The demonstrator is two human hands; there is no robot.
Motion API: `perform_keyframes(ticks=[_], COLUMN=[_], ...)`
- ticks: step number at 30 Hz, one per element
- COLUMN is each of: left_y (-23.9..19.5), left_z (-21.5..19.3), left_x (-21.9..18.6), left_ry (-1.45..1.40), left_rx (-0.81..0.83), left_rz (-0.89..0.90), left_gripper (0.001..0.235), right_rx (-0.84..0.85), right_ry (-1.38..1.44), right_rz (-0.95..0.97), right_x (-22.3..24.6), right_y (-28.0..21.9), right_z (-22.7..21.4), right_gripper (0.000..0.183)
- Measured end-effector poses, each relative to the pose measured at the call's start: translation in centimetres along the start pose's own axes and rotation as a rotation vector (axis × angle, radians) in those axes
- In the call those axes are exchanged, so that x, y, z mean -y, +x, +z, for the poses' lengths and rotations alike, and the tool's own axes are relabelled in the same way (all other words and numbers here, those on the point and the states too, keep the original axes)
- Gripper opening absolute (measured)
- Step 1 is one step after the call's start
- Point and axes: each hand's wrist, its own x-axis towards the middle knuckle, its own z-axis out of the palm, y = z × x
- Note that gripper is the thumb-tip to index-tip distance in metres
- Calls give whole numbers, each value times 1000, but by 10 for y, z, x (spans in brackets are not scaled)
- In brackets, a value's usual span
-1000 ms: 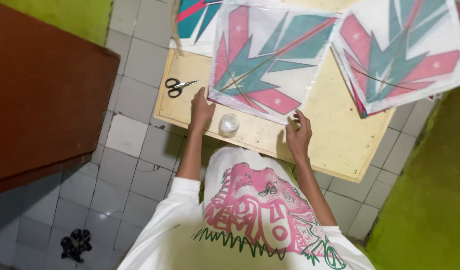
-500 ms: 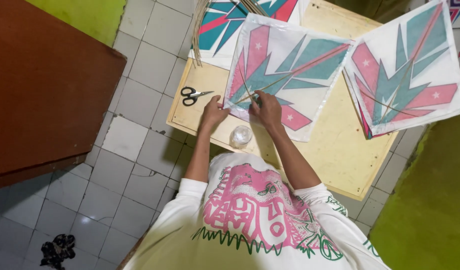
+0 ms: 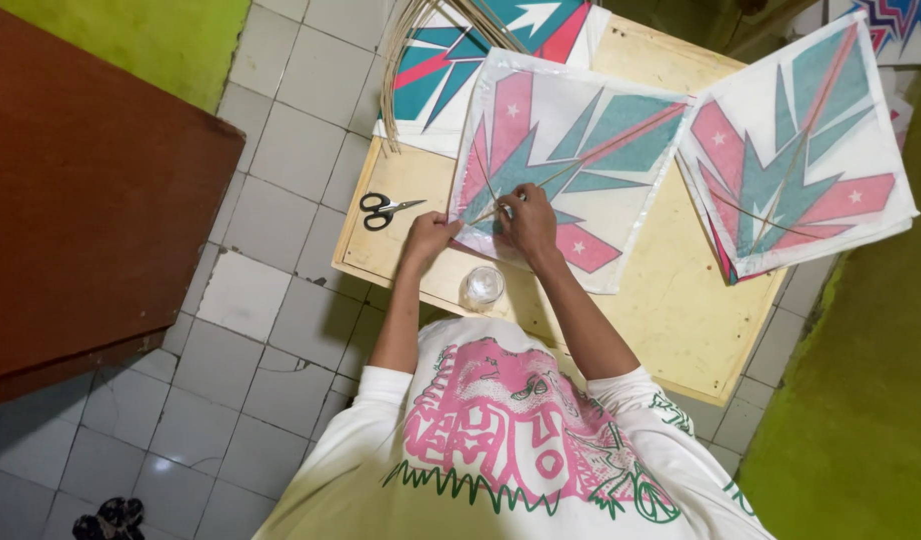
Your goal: Assembling kites by applying glue to bamboo frames and attaching pre-cut paper.
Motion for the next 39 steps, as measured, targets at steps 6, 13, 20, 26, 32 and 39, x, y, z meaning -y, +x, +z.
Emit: perform_keyframes(ticks=[6, 13, 20, 26, 32, 39], left_y=[-4, -54, -118, -129, -154, -168], left_z=[-5, -11, -15, -11, -7, 2], left_x=[-8, -51, -107, -110, -132, -143], left_ry=[-121, -359, -507, -595, -597, -469], left_rx=[22, -27, -57, 10, 67, 94], left_rz=[39, 193, 345, 470, 567, 666], left_gripper=[52, 56, 53, 57, 62, 53], right_rx=[-24, -29, 195, -164, -448, -641], right_ry=[31, 126, 252, 119, 21, 42], right_rz=[-20, -6, -133, -207, -295, -347], right_x=[-7, 29, 69, 92, 97, 100], right_y=[2, -3, -5, -12, -7, -8], right_z=[-6, -91, -158, -168, -170, -189], right_gripper=[32, 55, 107, 90, 75, 55])
